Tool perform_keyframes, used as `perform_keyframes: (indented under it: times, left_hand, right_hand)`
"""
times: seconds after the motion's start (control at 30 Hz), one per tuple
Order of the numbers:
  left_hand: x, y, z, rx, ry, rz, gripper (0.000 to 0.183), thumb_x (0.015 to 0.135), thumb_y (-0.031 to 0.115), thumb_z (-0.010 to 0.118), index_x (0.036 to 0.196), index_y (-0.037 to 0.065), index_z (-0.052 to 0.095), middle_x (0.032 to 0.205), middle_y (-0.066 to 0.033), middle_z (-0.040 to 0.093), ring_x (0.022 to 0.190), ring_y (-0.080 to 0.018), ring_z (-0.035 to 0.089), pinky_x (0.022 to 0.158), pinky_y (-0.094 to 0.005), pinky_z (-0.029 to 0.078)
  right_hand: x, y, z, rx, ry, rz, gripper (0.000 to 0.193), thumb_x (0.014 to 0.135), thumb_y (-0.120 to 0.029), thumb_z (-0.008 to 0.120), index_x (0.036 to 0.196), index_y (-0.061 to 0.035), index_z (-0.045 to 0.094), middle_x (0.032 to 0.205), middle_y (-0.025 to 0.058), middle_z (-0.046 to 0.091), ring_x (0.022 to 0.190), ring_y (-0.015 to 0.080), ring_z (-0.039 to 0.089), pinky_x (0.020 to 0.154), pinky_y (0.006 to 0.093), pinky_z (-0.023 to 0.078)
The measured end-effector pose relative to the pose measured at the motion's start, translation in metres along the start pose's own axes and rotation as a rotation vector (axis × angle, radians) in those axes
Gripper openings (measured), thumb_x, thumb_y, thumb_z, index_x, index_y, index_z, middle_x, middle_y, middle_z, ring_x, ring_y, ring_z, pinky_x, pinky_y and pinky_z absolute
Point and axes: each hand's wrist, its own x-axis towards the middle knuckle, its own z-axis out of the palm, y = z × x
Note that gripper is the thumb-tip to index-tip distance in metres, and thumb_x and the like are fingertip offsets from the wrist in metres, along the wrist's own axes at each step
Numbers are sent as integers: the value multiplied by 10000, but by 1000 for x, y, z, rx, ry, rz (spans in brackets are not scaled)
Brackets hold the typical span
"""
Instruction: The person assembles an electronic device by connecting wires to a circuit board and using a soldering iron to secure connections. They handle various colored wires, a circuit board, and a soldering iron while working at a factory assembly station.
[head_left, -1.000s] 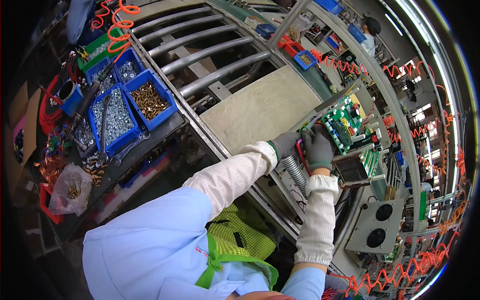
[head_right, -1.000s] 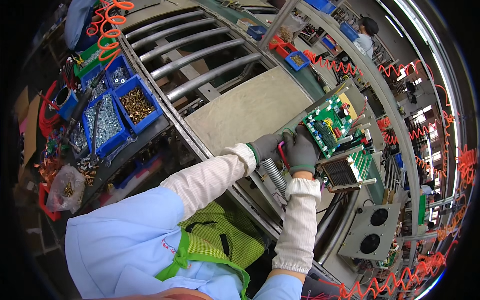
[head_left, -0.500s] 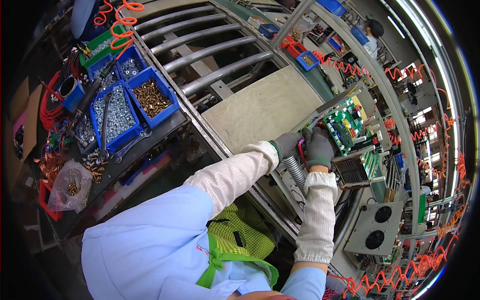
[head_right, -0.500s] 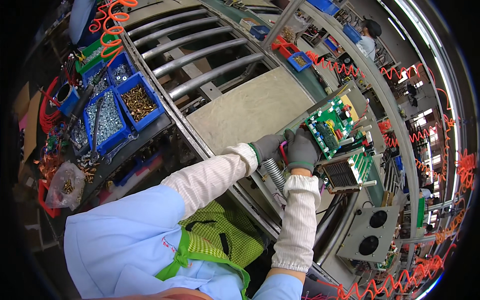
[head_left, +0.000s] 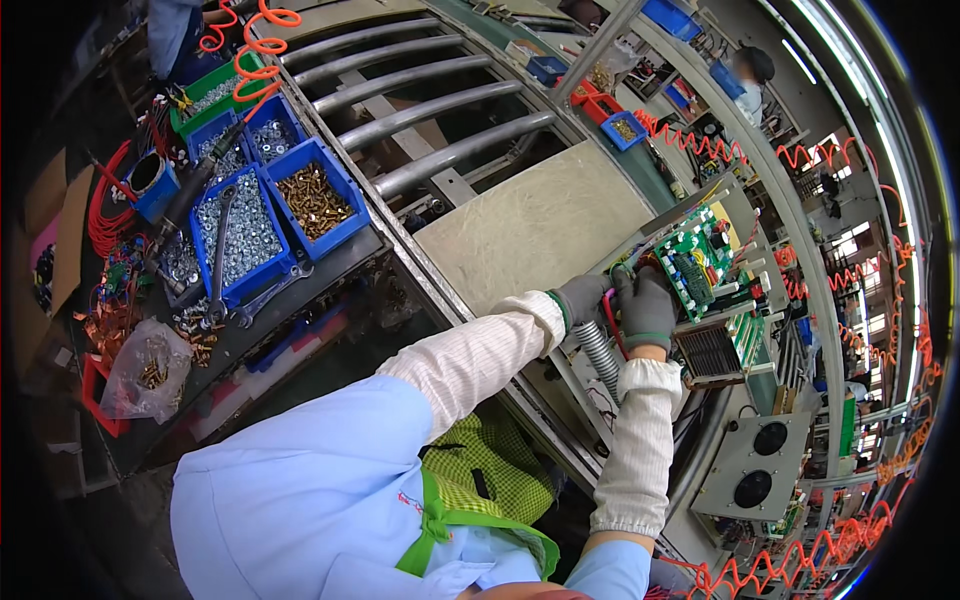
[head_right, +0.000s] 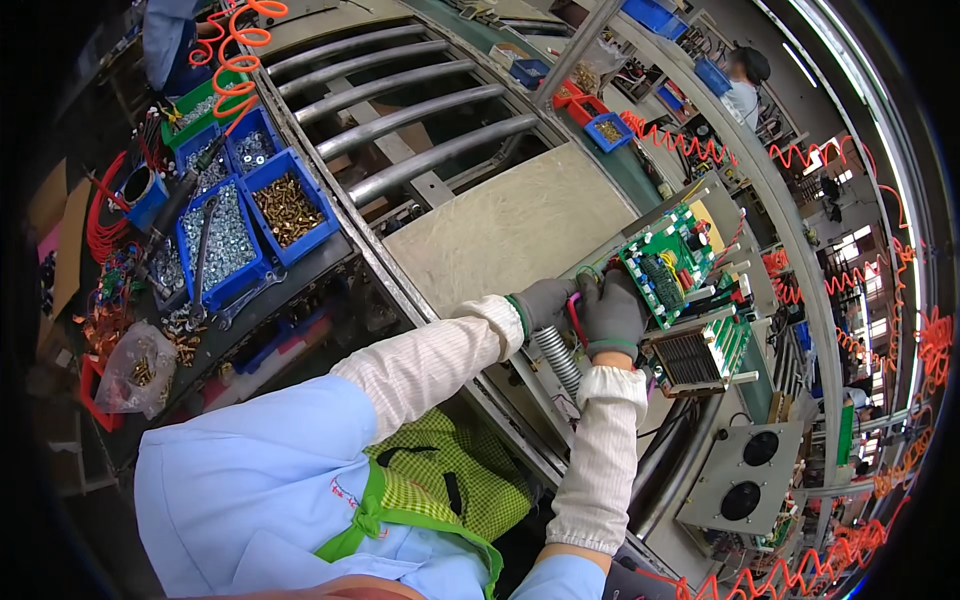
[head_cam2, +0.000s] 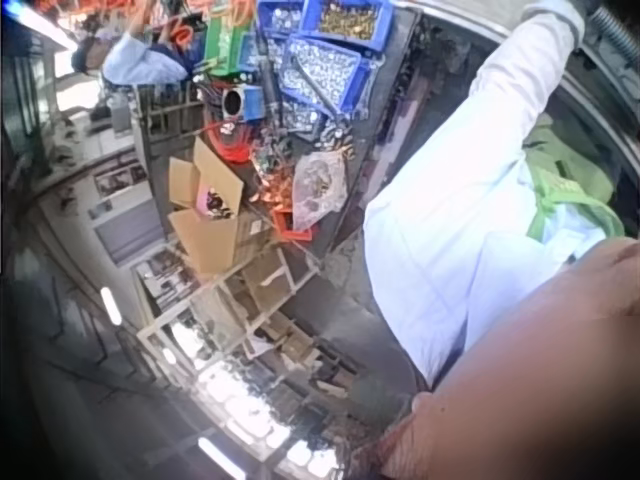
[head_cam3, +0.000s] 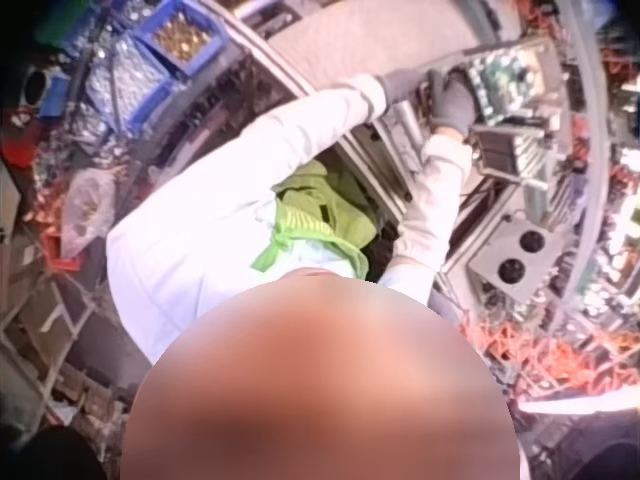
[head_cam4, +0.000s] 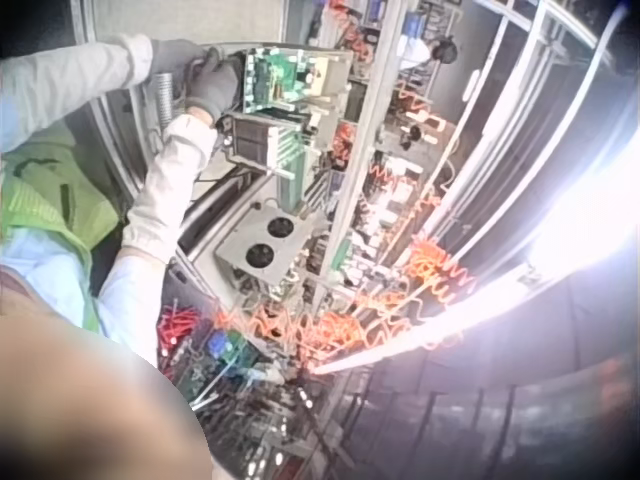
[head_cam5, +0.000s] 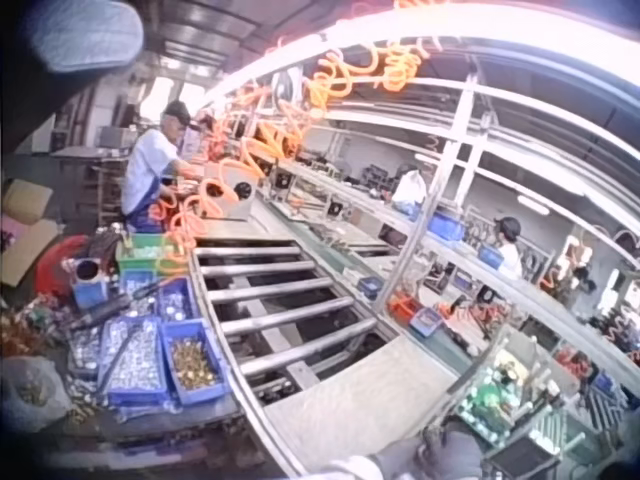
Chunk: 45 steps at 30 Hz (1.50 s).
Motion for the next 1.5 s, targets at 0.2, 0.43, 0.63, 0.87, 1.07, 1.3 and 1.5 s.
perform_keyframes:
  times: [0.2,0.43,0.63,0.87,1.07,1.3,1.5]
  left_hand:
    - [16,-19,10,-737,-73,-327,246,758,190,687,968,85,614,840,-136,663,767,-283,645,726,-339,515]
    - [0,19,-18,-51,-25,-159,280,748,222,696,975,78,618,847,-160,658,785,-328,644,724,-375,511]
    - [-3,25,-19,-97,11,-195,319,736,229,711,999,77,613,856,-180,655,803,-342,643,724,-385,511]
    - [2,10,-10,-31,-40,-170,330,719,236,729,979,70,612,859,-178,655,799,-323,650,716,-375,514]
    - [14,16,0,-1340,90,-675,213,936,242,518,837,65,583,663,-58,577,594,-190,577,532,-324,485]
    - [17,4,9,-1472,71,-676,191,957,214,517,908,48,598,786,-94,626,710,-184,620,676,-299,528]
    - [22,-12,16,-1636,82,-730,213,948,236,536,876,43,589,765,-92,623,695,-201,622,656,-312,529]
  right_hand:
    - [4,6,15,-3,91,-107,332,888,-388,540,914,-60,587,904,211,608,872,415,593,746,507,445]
    - [3,6,6,-53,47,-104,322,903,-383,515,940,-68,569,927,202,606,876,412,585,739,507,445]
    - [-1,11,12,49,118,-141,361,902,-427,505,935,-74,570,938,206,603,867,417,585,740,512,441]
    - [6,8,9,-89,42,-93,360,872,-417,545,966,-71,577,919,208,600,874,404,584,766,493,445]
    - [2,14,12,66,152,-175,383,876,-461,538,944,-86,574,930,201,613,866,410,583,735,498,441]
    - [5,5,1,-114,-24,-71,306,863,-370,547,993,-94,575,991,190,612,913,400,586,775,488,450]
    - [4,13,8,106,11,-100,316,876,-387,535,983,-96,599,977,187,610,924,395,588,783,494,449]
